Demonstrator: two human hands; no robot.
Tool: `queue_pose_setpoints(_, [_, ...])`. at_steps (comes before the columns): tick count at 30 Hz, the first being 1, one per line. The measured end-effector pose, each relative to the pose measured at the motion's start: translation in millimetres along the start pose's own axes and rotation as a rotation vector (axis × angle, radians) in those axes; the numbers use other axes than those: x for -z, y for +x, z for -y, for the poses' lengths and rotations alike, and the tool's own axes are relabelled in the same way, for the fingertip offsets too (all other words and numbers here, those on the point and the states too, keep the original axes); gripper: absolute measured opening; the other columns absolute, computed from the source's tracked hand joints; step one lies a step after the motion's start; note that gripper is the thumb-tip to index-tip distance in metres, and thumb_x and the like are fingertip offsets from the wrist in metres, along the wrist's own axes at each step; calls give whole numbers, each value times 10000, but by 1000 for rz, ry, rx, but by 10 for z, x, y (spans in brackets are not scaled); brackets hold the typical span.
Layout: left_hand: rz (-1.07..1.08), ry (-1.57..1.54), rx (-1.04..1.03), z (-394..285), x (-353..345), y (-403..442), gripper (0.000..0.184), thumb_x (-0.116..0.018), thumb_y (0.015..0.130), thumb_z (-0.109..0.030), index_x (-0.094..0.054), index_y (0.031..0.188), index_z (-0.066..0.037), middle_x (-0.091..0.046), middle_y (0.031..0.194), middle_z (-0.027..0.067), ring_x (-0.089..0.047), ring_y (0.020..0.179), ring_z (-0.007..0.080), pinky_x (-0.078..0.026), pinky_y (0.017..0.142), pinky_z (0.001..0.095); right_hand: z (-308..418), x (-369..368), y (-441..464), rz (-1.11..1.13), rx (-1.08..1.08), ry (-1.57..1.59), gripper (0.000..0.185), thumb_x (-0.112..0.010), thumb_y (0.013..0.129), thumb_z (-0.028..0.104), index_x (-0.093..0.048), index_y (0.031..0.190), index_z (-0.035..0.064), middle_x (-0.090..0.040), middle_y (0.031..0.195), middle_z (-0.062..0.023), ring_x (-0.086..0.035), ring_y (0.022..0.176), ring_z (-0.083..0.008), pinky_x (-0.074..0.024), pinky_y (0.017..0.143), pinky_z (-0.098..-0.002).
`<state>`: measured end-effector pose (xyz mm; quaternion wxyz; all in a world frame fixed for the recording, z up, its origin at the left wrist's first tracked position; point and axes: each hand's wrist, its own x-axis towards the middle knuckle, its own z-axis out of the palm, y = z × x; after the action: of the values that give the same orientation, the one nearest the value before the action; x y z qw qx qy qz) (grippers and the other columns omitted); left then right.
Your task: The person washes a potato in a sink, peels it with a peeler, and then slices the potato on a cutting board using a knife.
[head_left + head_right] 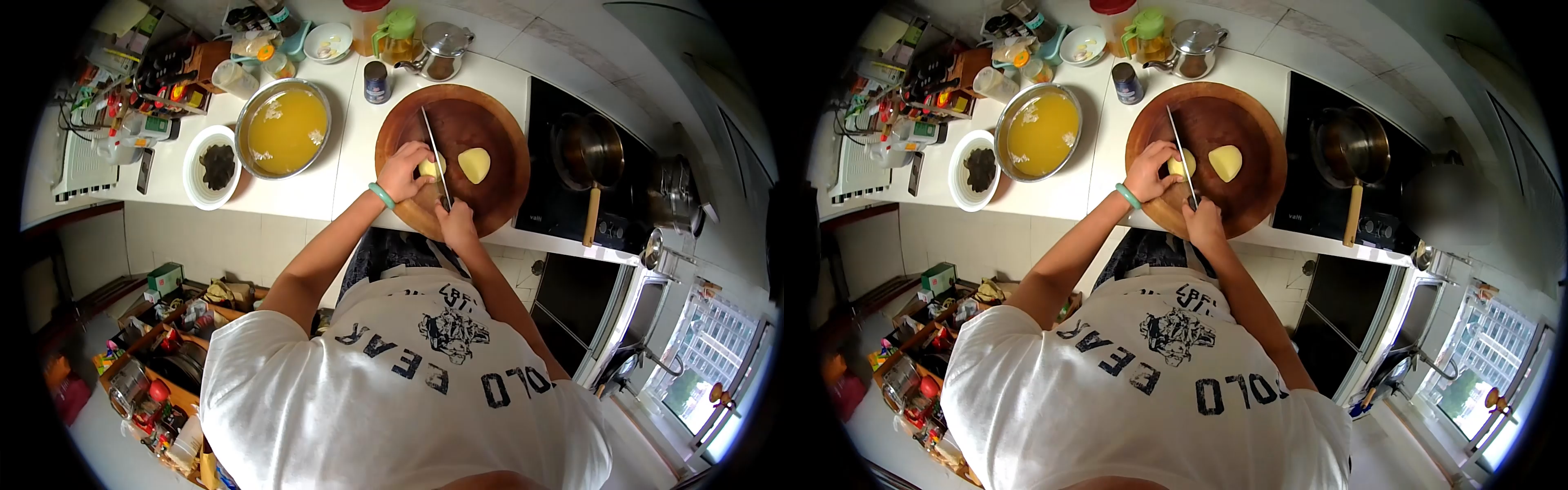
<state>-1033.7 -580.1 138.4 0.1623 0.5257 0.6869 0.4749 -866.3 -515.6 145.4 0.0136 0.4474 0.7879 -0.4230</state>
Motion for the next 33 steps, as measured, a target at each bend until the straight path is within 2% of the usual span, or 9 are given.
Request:
queue_pose_setpoints(1, [6, 3, -14, 10, -21, -9, 399, -769, 624, -102, -534, 945, -78, -522, 1033, 110, -508, 1000, 327, -438, 834, 376, 24, 6, -3, -47, 42, -30, 335, -577, 849, 263, -560, 816, -70, -587, 678, -225, -602, 658, -358, -461, 633, -406])
queue_pose_setpoints(2, [-3, 6, 30, 2, -48, -41, 435, -774, 615, -96, -521, 969, -81, -498, 1057, 124, -496, 1022, 335, -433, 845, 375, 49, 31, -6, -60, 42, -23, 335, -577, 849, 263, -560, 816, -70, -587, 678, -225, -602, 658, -358, -461, 633, -406])
queue_pose_setpoints(4, [3, 3, 77, 20, -91, -88, 531, -778, 582, -81, -485, 1025, -78, -441, 1104, 154, -464, 1055, 359, -421, 870, 377, 127, 108, -13, 39, -63, 5, 342, -580, 843, 266, -565, 843, -76, -588, 767, -274, -586, 807, -428, -457, 707, -425])
queue_pose_setpoints(8, [-77, 40, 29, 61, -157, -99, 538, -758, 566, -96, -478, 1023, -49, -466, 1068, 159, -476, 1014, 369, -421, 862, 386, 138, 192, -22, 26, 19, 4, 350, -585, 840, 272, -569, 847, -78, -587, 782, -285, -585, 819, -430, -458, 706, -431])
queue_pose_setpoints(10, [-87, 57, 43, 74, -182, -103, 550, -765, 566, -127, -478, 1026, -36, -479, 1051, 162, -483, 1009, 364, -421, 862, 383, 154, 249, -48, 61, -2, -2, 336, -584, 837, 277, -586, 895, -54, -601, 844, -284, -574, 872, -433, -461, 751, -457])
queue_pose_setpoints(13, [-105, 86, 69, 57, -210, -80, 590, -768, 560, -183, -472, 1041, -15, -497, 1018, 167, -496, 987, 359, -425, 855, 380, 87, 242, -73, 33, 20, -26, 335, -592, 832, 273, -585, 887, -57, -596, 814, -285, -575, 840, -438, -459, 733, -460])
queue_pose_setpoints(25, [-238, 68, 67, -2, -301, -49, 565, -739, 519, -121, -483, 1015, -32, -488, 992, 174, -489, 936, 354, -433, 827, 379, -96, 458, 9, -59, 100, -38, 357, -602, 831, 296, -559, 797, -57, -573, 732, -275, -568, 771, -438, -440, 687, -456])
queue_pose_setpoints(29, [-236, 85, 54, -60, -313, -25, 553, -716, 521, -112, -493, 1020, -25, -487, 997, 174, -487, 947, 359, -434, 830, 388, -90, 485, 0, -55, 113, -26, 359, -604, 829, 296, -555, 790, -58, -569, 721, -271, -561, 756, -440, -437, 677, -455])
queue_pose_setpoints(33, [-138, 286, 94, -199, -250, -17, 595, -695, 534, -141, -511, 1084, -9, -477, 1013, 193, -458, 961, 377, -418, 839, 417, -44, 509, -14, -40, 111, 3, 358, -609, 826, 293, -552, 782, -58, -570, 715, -265, -561, 745, -438, -439, 670, -449])
